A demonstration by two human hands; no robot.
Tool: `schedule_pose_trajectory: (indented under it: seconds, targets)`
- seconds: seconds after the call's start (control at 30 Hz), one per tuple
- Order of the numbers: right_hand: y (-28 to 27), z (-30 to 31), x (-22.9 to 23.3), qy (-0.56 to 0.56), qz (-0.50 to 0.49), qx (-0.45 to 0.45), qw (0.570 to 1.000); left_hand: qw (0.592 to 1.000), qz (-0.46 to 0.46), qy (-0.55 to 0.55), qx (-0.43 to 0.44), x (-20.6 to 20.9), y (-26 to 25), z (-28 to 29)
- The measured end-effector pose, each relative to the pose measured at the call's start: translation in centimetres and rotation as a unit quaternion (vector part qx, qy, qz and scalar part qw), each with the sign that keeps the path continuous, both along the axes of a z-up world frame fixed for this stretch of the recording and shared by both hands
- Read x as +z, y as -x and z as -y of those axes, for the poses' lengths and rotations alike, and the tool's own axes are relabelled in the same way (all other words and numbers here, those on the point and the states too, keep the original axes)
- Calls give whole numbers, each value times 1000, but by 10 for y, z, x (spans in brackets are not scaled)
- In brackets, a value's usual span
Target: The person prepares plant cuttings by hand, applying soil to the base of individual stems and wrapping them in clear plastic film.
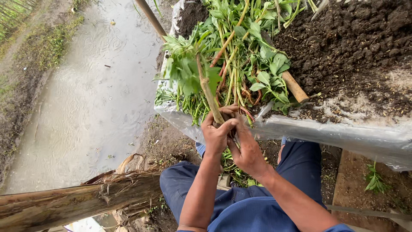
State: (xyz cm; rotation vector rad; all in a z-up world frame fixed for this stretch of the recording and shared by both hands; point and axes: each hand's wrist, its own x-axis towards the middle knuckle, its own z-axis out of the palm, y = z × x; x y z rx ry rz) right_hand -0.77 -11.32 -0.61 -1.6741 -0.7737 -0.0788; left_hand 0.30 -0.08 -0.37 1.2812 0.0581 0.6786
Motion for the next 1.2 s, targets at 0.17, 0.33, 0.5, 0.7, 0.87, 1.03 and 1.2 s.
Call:
schedule_pose_trajectory:
  seconds: [0.17,0.33,0.5,0.7,0.87,1.03,1.2]
  targets:
    - [0,-3,-15,-35,-14,-14,999,998,-28,18,62,-17,-3,-16]
    - [-4,-9,-18,-127,12,-39,991,997,0,-27,74,-21,2,-12]
    - [-2,-9,-44,-204,-85,0,975,994,30,-105,-23,-8,7,-11]
    - [-11,2,-7,-211,-66,73,973,976,69,-191,-81,17,9,-14]
    - [-12,8,-25,-168,0,-21,986,983,80,-127,-110,22,10,-8]
    - [-7,3,-36,-136,44,-32,989,989,111,-46,-80,18,7,-3]
    - [-3,10,-27,-227,-299,74,924,986,136,-25,-89,8,6,-17]
